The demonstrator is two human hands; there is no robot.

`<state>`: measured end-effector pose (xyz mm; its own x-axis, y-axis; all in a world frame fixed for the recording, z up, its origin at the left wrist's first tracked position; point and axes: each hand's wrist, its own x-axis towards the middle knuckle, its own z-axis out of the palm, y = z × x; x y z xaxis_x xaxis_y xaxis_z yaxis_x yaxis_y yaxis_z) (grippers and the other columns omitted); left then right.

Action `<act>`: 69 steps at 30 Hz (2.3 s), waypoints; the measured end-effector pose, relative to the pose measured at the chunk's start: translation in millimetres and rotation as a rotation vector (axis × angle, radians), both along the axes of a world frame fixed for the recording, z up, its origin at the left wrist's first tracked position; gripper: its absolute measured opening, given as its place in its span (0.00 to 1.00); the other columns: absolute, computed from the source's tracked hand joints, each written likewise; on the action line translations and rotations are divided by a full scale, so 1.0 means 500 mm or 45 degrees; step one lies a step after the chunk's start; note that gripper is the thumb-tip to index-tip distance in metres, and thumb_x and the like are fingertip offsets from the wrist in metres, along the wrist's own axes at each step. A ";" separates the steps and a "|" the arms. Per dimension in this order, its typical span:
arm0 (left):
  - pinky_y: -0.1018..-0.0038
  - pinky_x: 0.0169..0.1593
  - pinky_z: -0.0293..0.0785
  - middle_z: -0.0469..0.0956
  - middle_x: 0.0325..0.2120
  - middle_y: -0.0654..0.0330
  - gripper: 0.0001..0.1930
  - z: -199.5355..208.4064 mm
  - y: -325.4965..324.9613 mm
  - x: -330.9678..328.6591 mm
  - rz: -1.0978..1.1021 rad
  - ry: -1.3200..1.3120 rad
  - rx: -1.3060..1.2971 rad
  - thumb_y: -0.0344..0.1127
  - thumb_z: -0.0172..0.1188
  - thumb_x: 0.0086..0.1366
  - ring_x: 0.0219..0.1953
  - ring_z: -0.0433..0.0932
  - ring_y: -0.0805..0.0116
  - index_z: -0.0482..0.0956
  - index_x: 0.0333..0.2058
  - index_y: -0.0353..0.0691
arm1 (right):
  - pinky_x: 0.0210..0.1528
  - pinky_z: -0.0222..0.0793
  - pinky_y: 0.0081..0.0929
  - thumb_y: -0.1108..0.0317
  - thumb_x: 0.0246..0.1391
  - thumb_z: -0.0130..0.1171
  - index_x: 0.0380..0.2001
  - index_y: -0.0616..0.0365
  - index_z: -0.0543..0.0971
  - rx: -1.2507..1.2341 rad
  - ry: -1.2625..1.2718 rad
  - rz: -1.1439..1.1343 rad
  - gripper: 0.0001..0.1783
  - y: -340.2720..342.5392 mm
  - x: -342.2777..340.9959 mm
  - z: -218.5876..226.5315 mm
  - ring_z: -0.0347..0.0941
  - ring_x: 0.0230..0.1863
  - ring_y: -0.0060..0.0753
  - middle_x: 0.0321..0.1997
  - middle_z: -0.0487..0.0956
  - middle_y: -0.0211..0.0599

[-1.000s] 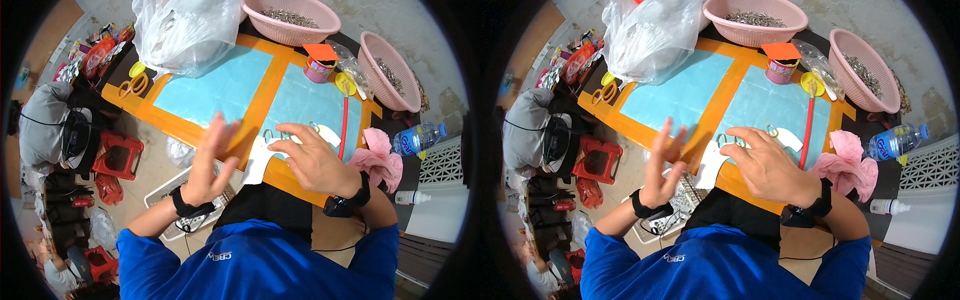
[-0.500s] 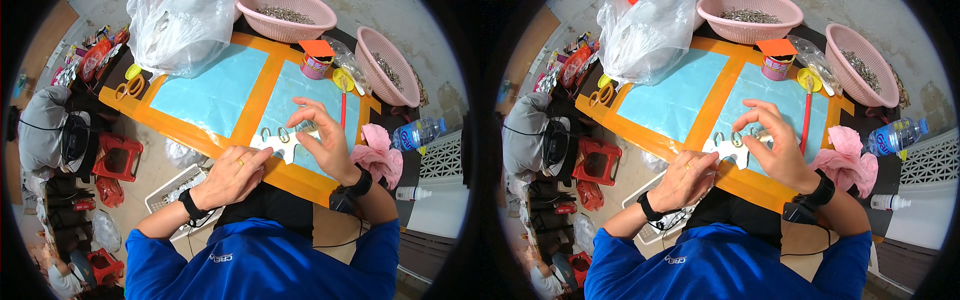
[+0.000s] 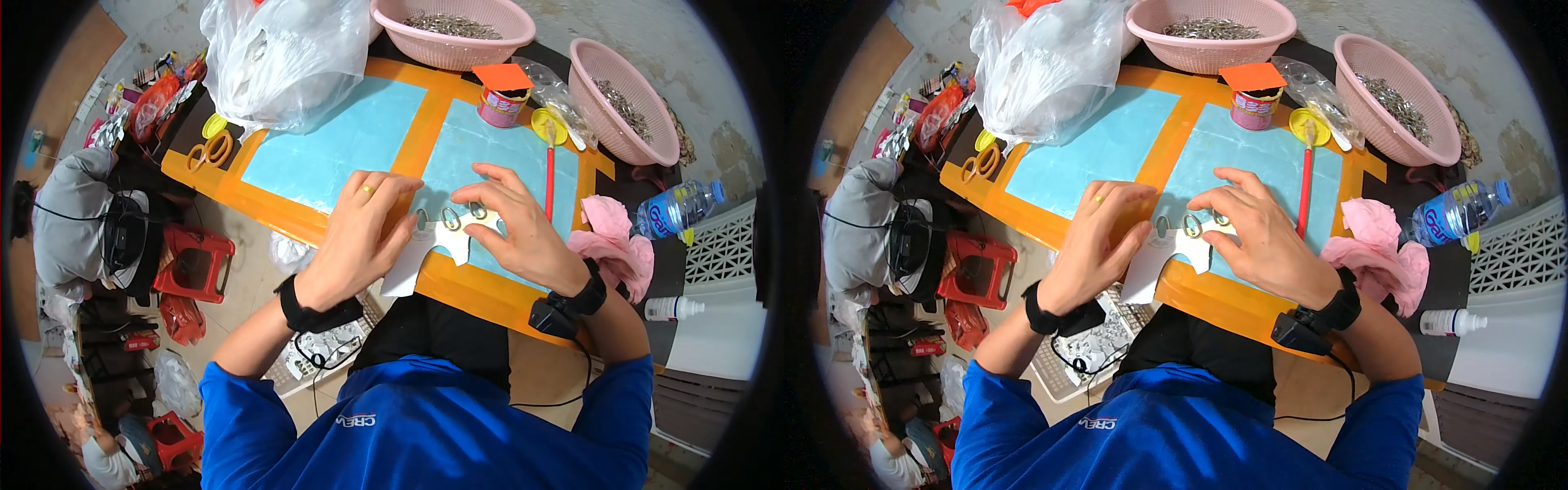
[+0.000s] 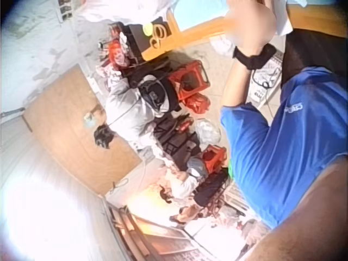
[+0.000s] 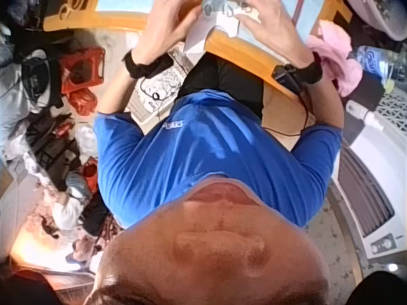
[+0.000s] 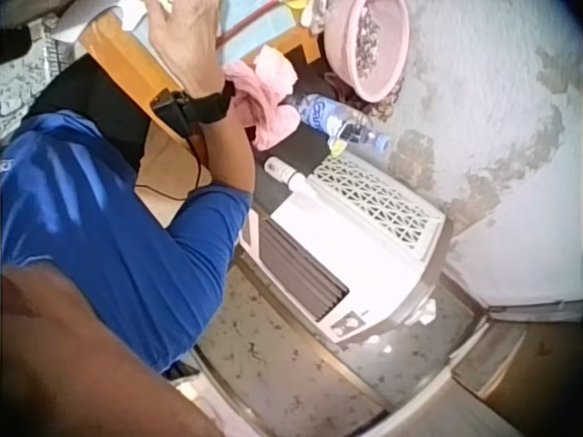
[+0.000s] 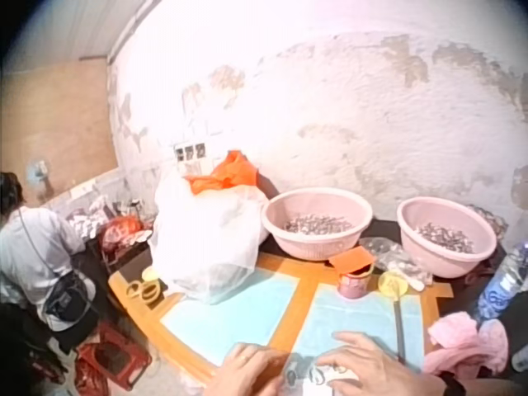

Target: Manually attaching metal eyelets or rings to a white shoe component.

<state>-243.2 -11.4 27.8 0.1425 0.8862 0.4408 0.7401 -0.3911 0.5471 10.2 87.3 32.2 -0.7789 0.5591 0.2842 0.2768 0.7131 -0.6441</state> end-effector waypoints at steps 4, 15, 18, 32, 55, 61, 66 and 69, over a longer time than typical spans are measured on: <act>0.58 0.57 0.74 0.80 0.47 0.51 0.17 0.010 0.032 0.008 -0.069 0.158 -0.261 0.32 0.66 0.70 0.52 0.76 0.48 0.80 0.55 0.36 | 0.71 0.67 0.51 0.74 0.58 0.70 0.55 0.56 0.80 0.022 -0.040 -0.005 0.21 -0.002 0.006 -0.002 0.67 0.74 0.58 0.56 0.84 0.46; 0.57 0.51 0.78 0.84 0.32 0.50 0.13 0.063 0.068 0.020 -0.028 0.004 -0.777 0.35 0.64 0.69 0.42 0.82 0.50 0.84 0.46 0.34 | 0.73 0.66 0.51 0.74 0.52 0.72 0.55 0.58 0.79 0.130 -0.056 0.004 0.26 -0.003 0.006 -0.016 0.68 0.73 0.56 0.59 0.80 0.45; 0.57 0.50 0.79 0.84 0.34 0.48 0.14 0.036 0.059 0.012 -0.063 -0.093 -0.688 0.38 0.64 0.69 0.43 0.84 0.49 0.84 0.45 0.32 | 0.73 0.65 0.51 0.76 0.48 0.72 0.55 0.58 0.79 0.237 0.003 0.000 0.29 -0.011 -0.003 -0.018 0.69 0.71 0.57 0.60 0.76 0.47; 0.66 0.50 0.81 0.85 0.41 0.49 0.20 -0.019 0.059 0.031 -0.080 -0.572 -0.799 0.41 0.67 0.69 0.45 0.85 0.60 0.79 0.51 0.30 | 0.71 0.67 0.47 0.84 0.47 0.70 0.59 0.62 0.78 0.015 -0.031 -0.007 0.32 -0.019 -0.004 -0.013 0.70 0.70 0.57 0.66 0.74 0.51; 0.66 0.52 0.71 0.70 0.45 0.53 0.20 -0.051 0.025 0.083 -0.124 -0.985 -0.530 0.29 0.67 0.63 0.48 0.72 0.60 0.74 0.53 0.38 | 0.78 0.57 0.60 0.81 0.49 0.67 0.59 0.60 0.77 0.138 -0.184 0.022 0.31 0.000 0.011 -0.033 0.61 0.77 0.68 0.67 0.74 0.50; 0.65 0.63 0.69 0.68 0.52 0.49 0.34 -0.073 0.019 0.120 0.162 -1.273 -0.430 0.35 0.70 0.66 0.59 0.70 0.60 0.62 0.65 0.35 | 0.77 0.58 0.57 0.80 0.55 0.66 0.60 0.63 0.76 0.130 -0.141 0.014 0.28 -0.005 0.014 -0.035 0.63 0.77 0.68 0.68 0.75 0.52; 0.58 0.68 0.68 0.67 0.57 0.41 0.36 -0.069 0.021 0.111 0.309 -1.086 -0.408 0.38 0.70 0.66 0.64 0.69 0.47 0.61 0.66 0.33 | 0.79 0.57 0.55 0.77 0.59 0.65 0.63 0.64 0.75 0.148 -0.135 0.044 0.28 -0.002 0.018 -0.038 0.62 0.78 0.65 0.71 0.75 0.53; 0.56 0.67 0.71 0.67 0.57 0.37 0.35 -0.054 0.022 0.105 0.340 -0.930 -0.452 0.40 0.68 0.67 0.61 0.72 0.42 0.62 0.65 0.31 | 0.80 0.57 0.53 0.77 0.59 0.66 0.64 0.63 0.75 0.158 -0.136 0.047 0.29 -0.004 0.016 -0.037 0.63 0.78 0.62 0.71 0.75 0.52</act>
<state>-190.9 -0.4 0.9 -0.3027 0.9526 0.0307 0.1970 0.0310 0.9799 18.1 85.4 13.5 -0.8275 0.4955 0.2640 0.3112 0.7961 -0.5190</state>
